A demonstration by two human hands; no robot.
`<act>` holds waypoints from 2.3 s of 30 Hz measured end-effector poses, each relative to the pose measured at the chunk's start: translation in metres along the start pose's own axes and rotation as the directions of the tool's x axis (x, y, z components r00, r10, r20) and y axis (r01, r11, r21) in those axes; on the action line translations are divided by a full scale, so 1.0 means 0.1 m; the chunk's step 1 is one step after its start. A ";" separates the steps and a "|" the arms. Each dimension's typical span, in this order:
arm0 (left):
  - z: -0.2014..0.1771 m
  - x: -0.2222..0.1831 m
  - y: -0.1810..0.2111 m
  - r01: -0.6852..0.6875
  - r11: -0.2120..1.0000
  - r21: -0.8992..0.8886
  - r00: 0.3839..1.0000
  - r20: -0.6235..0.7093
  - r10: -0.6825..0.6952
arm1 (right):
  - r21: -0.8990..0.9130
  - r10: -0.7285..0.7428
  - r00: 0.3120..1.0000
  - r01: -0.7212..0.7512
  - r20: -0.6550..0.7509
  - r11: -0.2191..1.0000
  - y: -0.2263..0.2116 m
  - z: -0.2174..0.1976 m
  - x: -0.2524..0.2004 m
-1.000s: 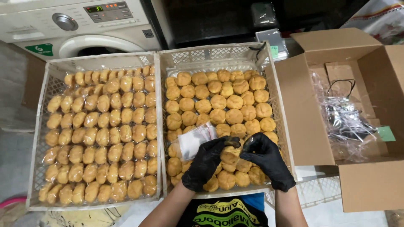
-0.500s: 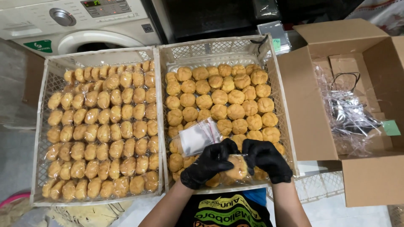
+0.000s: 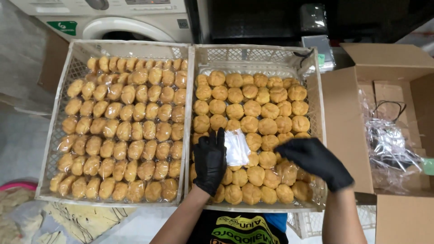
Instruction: The person repeatedly picks small round pastries from a white plastic crate, places each into a small clear plastic bag, and then puts the bagged pastry into a cardboard box. The process is repeated continuously throughout the clip.
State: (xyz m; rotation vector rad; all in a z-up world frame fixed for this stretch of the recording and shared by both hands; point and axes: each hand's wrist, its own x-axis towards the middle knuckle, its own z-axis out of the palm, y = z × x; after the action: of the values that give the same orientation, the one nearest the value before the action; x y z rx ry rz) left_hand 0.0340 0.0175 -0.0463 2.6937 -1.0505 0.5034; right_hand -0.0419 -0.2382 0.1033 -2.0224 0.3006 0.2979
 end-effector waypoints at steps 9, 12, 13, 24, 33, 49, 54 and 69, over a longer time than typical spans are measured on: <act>0.00 0.04 -0.04 0.118 0.979 0.167 0.992 -0.068 -0.108 | -0.403 -0.262 0.956 0.190 -0.131 0.896 0.31 0.50 2.43; 0.18 -0.02 -0.02 0.241 0.964 0.112 0.952 0.168 -0.258 | -0.531 -0.299 0.924 0.135 -0.237 0.837 0.55 0.82 3.13; 0.35 -0.09 -0.02 0.238 0.962 0.132 0.965 0.083 -0.250 | -0.607 -0.269 0.940 0.091 -0.208 0.789 0.49 0.91 3.21; 0.17 -0.05 -0.16 0.141 0.990 -0.015 0.988 -0.056 -0.141 | -0.390 -0.270 0.949 0.190 -0.163 0.901 0.27 1.08 3.01; 0.12 0.01 -0.14 0.161 0.986 -0.048 0.975 -0.149 -0.166 | 0.079 -0.117 0.992 0.121 -0.049 0.990 -0.47 0.78 1.04; -0.60 0.15 0.39 -0.127 0.847 -0.516 0.958 -0.286 -0.031 | 0.407 0.173 0.799 0.097 -0.576 0.908 0.29 0.90 -0.09; -0.53 0.11 0.57 -0.288 0.790 -0.541 0.945 -0.295 0.142 | 0.382 0.200 0.634 0.162 -0.747 0.910 0.28 0.98 -0.16; -0.53 0.09 0.57 0.407 -0.051 -0.912 0.893 0.409 -0.189 | 0.492 0.158 0.885 0.088 -0.438 0.866 0.30 0.66 -0.49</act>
State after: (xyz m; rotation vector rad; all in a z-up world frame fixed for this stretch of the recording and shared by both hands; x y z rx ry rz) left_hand -0.0112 -0.0131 0.0103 1.4297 -0.3795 -0.4965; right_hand -0.1033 -0.1885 0.0650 -1.5406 0.6485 -0.2430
